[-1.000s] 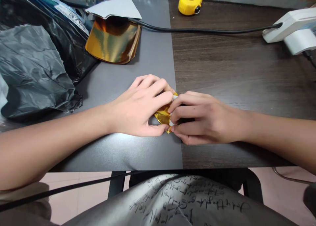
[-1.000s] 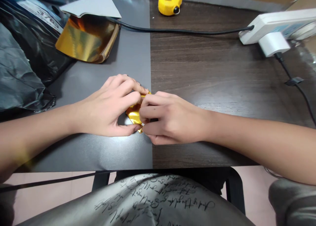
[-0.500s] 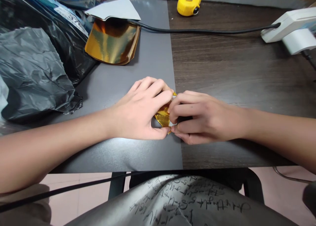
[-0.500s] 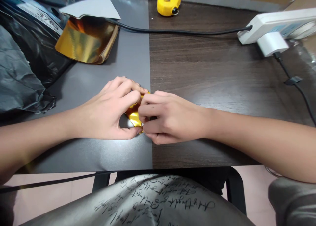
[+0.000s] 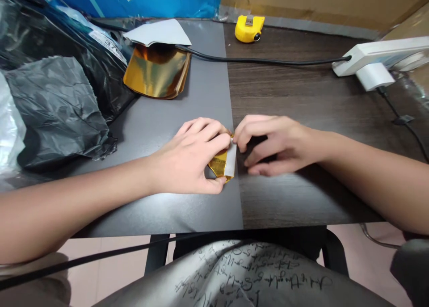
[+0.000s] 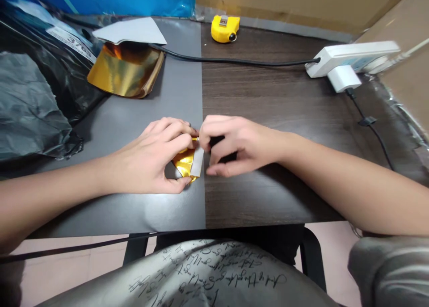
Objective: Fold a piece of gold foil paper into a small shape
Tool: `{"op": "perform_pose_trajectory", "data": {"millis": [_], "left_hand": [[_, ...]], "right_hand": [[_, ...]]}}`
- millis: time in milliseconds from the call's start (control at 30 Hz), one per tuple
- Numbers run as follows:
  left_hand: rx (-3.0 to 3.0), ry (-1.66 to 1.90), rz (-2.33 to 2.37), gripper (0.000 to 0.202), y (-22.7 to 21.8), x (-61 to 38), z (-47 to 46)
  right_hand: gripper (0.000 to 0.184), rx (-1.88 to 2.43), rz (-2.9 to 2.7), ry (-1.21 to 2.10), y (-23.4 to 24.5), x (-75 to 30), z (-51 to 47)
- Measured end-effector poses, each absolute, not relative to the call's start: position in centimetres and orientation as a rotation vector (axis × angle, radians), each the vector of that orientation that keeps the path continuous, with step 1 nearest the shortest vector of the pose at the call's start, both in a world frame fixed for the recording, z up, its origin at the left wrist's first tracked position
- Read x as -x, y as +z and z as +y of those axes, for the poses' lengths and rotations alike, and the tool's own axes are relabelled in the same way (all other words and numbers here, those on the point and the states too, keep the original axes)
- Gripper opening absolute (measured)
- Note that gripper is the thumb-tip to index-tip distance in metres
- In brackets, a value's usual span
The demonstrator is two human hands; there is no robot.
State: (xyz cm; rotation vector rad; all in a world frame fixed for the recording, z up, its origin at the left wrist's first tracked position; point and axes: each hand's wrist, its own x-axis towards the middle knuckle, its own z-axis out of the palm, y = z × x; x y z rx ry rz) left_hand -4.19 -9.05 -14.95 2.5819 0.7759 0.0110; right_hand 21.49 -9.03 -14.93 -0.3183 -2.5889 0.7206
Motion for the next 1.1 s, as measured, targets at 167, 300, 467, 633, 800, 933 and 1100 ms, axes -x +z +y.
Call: {"op": "perform_pose_trajectory", "data": {"millis": [167, 300, 467, 633, 800, 933, 1100], "left_hand": [[-2.573, -0.17, 0.526, 0.053, -14.1, 4.9, -7.7], [-2.549, -0.209, 0.446, 0.063, -13.7, 5.5, -6.8], [-2.542, -0.229, 0.451, 0.064, -13.7, 5.8, -6.1], [-2.616, -0.169, 0.504, 0.057, -12.8, 5.9, -6.2], [-2.864, -0.157, 0.382, 0.019, -11.5, 5.9, -7.7], [-3.083, 0.05, 0.237, 0.021, -11.4, 6.2, -9.0], [-3.14, 0.275, 0.209, 0.015, -12.5, 7.7, -10.1]], "right_hand": [[0.019, 0.503, -2.636, 0.609, -14.5, -22.7, -7.9], [0.019, 0.532, -2.701, 0.538, -14.6, -23.1, -8.6], [0.017, 0.599, -2.711, 0.436, -15.0, -23.1, -10.9], [0.027, 0.689, -2.759, 0.248, -15.0, -23.0, -13.1], [0.031, 0.782, -2.708, 0.206, -15.1, -22.8, -15.7], [0.034, 0.865, -2.622, 0.155, -15.1, -22.2, -18.3], [0.038, 0.988, -2.569, 0.101, -15.3, -21.3, -20.4]]}}
